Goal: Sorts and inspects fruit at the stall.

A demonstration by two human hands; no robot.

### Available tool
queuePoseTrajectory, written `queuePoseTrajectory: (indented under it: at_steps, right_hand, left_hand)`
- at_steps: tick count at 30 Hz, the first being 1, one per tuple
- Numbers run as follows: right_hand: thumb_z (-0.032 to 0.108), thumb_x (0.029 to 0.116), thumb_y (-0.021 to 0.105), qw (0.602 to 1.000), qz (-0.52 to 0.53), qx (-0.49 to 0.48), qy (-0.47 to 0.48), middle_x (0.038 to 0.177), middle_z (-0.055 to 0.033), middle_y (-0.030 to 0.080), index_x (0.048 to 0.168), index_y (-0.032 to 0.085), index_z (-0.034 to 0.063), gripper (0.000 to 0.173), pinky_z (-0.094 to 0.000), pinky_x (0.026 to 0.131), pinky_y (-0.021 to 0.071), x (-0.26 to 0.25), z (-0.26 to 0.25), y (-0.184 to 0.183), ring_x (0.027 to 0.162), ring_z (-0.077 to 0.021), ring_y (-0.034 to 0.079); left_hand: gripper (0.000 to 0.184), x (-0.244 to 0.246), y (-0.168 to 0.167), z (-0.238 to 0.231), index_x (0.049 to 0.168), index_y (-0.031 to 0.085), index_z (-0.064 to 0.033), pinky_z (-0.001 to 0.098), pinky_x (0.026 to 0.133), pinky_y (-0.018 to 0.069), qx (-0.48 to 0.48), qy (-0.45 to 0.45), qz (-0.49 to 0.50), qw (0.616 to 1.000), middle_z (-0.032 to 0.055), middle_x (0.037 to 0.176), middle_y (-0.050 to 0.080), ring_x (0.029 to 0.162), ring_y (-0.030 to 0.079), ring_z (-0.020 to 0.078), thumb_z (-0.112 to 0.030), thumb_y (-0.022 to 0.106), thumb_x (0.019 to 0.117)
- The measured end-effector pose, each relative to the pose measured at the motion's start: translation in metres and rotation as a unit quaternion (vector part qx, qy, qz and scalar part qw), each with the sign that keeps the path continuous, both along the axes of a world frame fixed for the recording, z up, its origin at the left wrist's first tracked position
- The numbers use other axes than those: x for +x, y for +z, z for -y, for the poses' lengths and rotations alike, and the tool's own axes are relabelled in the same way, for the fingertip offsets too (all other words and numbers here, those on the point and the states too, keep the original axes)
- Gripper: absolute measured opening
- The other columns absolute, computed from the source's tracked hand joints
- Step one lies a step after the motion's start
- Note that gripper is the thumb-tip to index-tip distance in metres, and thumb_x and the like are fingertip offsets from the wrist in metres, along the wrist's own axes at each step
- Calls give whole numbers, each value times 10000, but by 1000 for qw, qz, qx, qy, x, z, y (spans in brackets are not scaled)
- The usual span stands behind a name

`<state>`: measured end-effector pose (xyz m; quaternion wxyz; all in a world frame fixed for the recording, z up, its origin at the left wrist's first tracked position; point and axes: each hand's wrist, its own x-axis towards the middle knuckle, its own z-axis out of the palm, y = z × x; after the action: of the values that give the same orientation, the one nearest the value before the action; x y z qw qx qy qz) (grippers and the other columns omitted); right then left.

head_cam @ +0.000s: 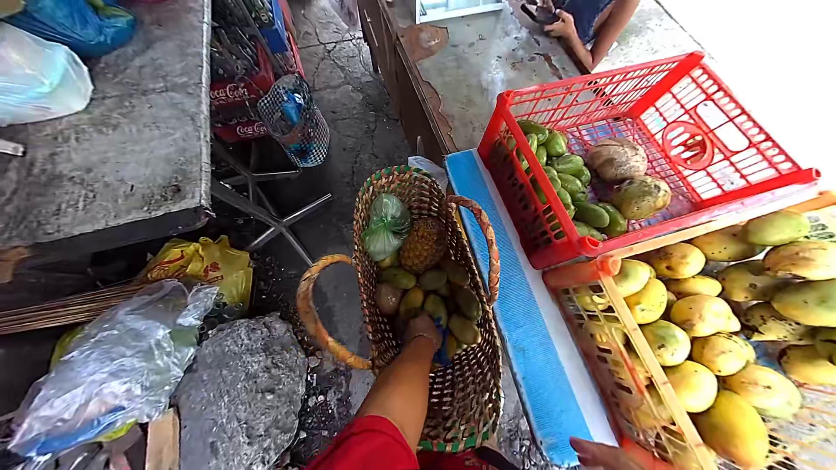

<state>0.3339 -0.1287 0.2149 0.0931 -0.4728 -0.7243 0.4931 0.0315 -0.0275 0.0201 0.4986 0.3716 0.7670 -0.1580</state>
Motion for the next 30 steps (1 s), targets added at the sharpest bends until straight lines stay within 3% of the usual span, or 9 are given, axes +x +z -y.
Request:
queuePoseTrajectory:
  at_steps: [5,8,11,16,22,25,27,28,30]
  right_hand:
    - [111,975,656,997,1,40,61,1221,-255,688,1305,640,-67,375,-480,999,552,-23,-32,-3,1093,-358,698]
    - [142,983,663,994,-20,70,84,1281,-234,672,1307,649,-37,371,-455,1021,546,-38,-44,-5,1164,-329,677]
    - [172,986,667,991,-35,83,102,1272,-219,680,1301,660,-21,369,-427,1017,551,-51,-47,-9,1158,-306,681]
    - [123,968,677,988,-29,54,142,1274,-216,681,1312,660,-8,369,-448,1027,543,-66,-43,-15,1172,-328,676]
    - [107,973,667,989,-22,55,133,1254,-222,687,1310,658,-11,357,-468,1013,546,-73,-30,-13,1138,-342,687]
    - [114,982,659,992,-31,60,107,1251,-239,684,1309,652,-33,359,-483,1010,547,-68,-21,-8,1127,-358,689]
    - [118,984,654,994,-29,56,89,1241,-248,683,1313,645,-43,366,-479,1001,551,-60,-12,-6,1108,-355,694]
    - [111,984,649,995,-30,51,82,1238,-254,681,1316,640,-50,370,-480,998,552,-56,-7,-5,1102,-357,695]
    - [106,984,646,996,-38,38,75,1232,-261,679,1316,633,-63,373,-489,985,554,-49,3,-6,1088,-362,695]
  left_hand:
    - [510,10,28,4,1441,511,-75,536,1027,501,66,135,112,982,198,1372,603,1256,604,342,-165,623,951]
    - [547,21,38,20,1445,481,-61,529,951,552,122,284,166,937,222,1336,608,1194,633,357,-87,653,927]
    - [599,18,49,37,1456,447,-41,513,942,556,161,357,216,895,242,1347,577,1191,621,352,-58,676,903]
    - [808,3,64,61,1564,302,-68,560,1004,508,87,301,275,909,252,1492,452,1318,526,375,-57,694,858]
    - [850,-3,80,70,1616,213,-67,542,1146,392,52,193,369,908,247,1612,317,1460,388,369,-132,694,918]
    - [770,-33,111,87,1604,254,-46,512,1132,427,89,123,526,837,225,1595,364,1424,448,341,-178,644,953]
    - [735,-66,131,109,1578,308,-53,487,1065,493,56,126,612,779,184,1512,496,1326,558,307,-267,616,946]
    - [703,-84,135,123,1557,356,-63,492,1019,531,41,146,624,767,178,1441,575,1262,616,312,-312,610,951]
    - [643,-119,134,153,1520,412,-79,521,948,569,44,192,586,786,172,1319,664,1174,673,329,-341,579,957]
